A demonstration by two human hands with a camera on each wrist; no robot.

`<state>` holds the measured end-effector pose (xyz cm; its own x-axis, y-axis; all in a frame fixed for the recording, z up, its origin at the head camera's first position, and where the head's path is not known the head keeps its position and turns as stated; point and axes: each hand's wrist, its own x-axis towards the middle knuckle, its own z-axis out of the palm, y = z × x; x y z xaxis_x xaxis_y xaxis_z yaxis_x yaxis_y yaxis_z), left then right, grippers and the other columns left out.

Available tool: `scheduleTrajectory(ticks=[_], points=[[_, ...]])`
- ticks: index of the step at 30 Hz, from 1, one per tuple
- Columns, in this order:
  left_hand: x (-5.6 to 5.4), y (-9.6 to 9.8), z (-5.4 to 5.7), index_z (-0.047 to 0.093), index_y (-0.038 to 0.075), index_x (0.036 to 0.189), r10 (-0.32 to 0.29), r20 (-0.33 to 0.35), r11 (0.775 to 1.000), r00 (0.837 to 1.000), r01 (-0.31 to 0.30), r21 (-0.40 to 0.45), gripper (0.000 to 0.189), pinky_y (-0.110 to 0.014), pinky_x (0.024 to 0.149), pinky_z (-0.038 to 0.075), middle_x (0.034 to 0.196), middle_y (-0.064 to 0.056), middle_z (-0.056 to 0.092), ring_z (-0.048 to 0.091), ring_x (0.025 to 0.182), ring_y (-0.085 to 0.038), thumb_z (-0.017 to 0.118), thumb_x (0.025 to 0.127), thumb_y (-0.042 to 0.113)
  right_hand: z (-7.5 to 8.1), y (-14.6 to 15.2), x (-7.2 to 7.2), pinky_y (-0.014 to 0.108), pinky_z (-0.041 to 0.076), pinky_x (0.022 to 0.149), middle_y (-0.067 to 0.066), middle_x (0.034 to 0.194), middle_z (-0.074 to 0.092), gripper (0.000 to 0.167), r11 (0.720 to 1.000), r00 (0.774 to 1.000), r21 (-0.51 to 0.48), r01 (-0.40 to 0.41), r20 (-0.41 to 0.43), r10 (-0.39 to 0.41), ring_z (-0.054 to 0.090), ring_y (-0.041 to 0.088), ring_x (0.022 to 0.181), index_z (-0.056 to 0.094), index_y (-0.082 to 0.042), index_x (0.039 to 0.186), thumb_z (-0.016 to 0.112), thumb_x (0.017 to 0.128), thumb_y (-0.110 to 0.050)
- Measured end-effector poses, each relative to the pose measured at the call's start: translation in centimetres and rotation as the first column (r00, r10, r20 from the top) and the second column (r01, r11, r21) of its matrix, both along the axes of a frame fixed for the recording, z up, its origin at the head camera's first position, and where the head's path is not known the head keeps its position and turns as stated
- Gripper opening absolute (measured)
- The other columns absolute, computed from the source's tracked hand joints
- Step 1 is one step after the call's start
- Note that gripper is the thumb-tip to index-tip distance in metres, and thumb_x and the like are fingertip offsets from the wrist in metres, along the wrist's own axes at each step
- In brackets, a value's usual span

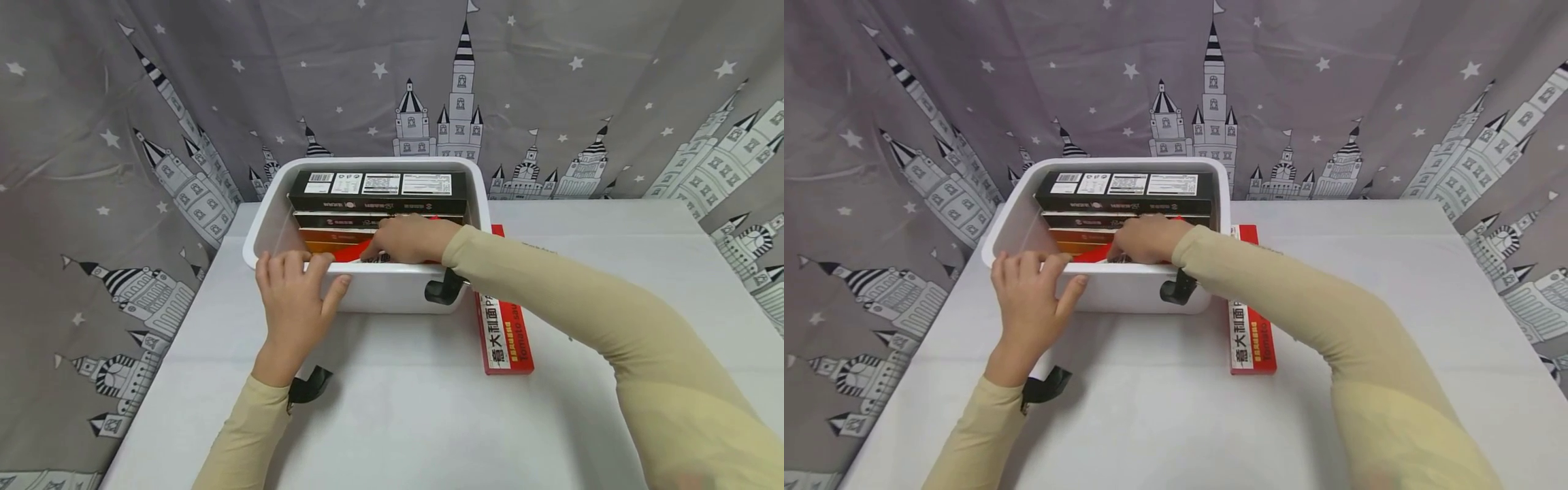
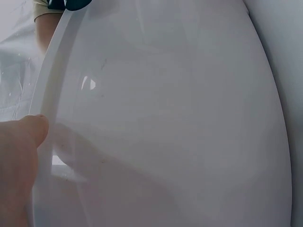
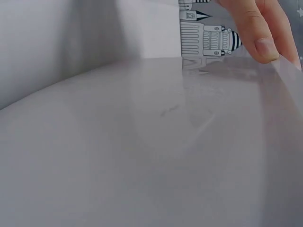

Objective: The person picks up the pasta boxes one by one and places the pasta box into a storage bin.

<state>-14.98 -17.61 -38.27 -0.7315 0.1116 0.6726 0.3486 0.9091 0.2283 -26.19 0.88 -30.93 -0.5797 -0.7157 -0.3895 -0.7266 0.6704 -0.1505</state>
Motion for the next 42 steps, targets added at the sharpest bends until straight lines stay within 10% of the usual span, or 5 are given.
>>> scheduleTrajectory(ticks=[19, 42], points=[[0.01, -0.08, 0.02, 0.065, 0.002, 0.109, 0.000, -0.010, 1.000, 1.000, 0.000, -0.002, 0.039, -0.071, 0.111, 0.022, 0.103, -0.026, 0.055, 0.048, 0.107, -0.047, 0.065, 0.092, 0.037, -0.63, 0.37, -0.14, 0.035, 0.049, 0.101, -0.005, 0.136, 0.067, 0.040, 0.991, 0.979, -0.091, 0.100, 0.184, -0.082, 0.061, 0.012, 0.119, 0.067, -0.031, 0.134, 0.053, 0.103, -0.012], [-0.02, -0.06, 0.07, 0.065, 0.002, 0.109, -0.006, -0.011, 1.000, 1.000, 0.006, 0.002, 0.041, -0.071, 0.112, 0.022, 0.102, -0.025, 0.055, 0.048, 0.106, -0.047, 0.062, 0.094, 0.040, -0.55, 0.47, -0.14, 0.034, 0.047, 0.108, -0.002, 0.139, 0.065, 0.042, 0.993, 0.988, -0.113, 0.032, 0.152, -0.015, 0.059, 0.013, 0.123, 0.058, -0.025, 0.145, 0.048, 0.106, -0.014]])
